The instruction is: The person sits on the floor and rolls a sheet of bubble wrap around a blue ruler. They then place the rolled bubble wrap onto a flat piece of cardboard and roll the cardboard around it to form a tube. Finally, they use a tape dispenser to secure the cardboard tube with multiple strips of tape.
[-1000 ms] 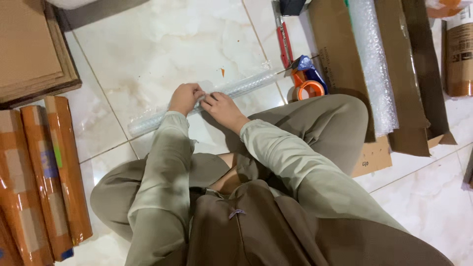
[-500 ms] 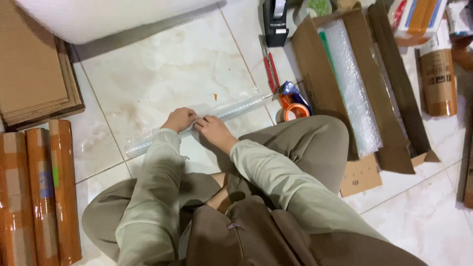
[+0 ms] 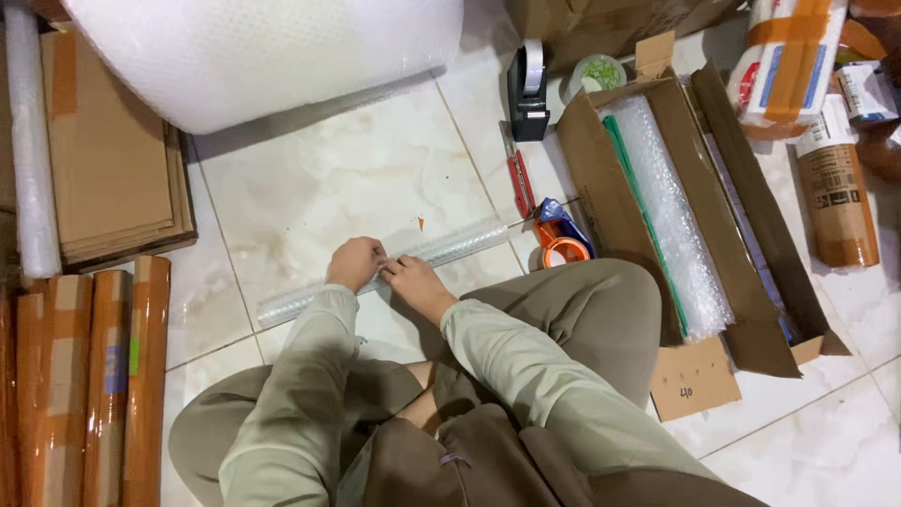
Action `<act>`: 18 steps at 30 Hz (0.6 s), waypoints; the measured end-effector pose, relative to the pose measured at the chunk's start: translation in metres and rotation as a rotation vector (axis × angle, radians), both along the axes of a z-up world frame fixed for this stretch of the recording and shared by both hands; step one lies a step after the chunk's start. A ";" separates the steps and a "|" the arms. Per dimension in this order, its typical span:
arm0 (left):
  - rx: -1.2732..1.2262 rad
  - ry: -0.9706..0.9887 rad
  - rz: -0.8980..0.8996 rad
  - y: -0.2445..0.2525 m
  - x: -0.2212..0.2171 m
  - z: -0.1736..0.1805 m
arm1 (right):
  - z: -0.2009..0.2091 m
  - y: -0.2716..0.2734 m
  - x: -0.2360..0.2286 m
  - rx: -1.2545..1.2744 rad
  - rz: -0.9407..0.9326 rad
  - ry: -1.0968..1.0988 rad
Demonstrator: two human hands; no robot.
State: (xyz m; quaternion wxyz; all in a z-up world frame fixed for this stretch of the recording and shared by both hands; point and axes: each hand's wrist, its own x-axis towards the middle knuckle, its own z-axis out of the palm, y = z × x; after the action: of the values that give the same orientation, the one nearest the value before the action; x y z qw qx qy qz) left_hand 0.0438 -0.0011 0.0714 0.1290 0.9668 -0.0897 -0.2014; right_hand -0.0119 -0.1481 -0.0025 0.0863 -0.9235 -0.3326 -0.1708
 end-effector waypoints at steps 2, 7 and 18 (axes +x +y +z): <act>-0.015 -0.005 -0.015 -0.001 -0.007 0.010 | 0.002 0.000 -0.002 -0.001 -0.006 0.004; -0.094 -0.003 0.011 0.001 -0.027 0.023 | 0.012 -0.001 -0.003 -0.016 0.003 0.052; -0.388 -0.329 0.179 0.001 -0.080 0.005 | 0.081 -0.011 -0.006 -0.037 -0.025 0.282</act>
State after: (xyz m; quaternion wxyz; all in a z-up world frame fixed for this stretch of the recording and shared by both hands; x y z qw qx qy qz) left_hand -0.0361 -0.0004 0.0763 0.3128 0.9478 -0.0606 -0.0086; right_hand -0.0179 -0.1596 0.0781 0.1127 -0.9439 -0.3086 -0.0343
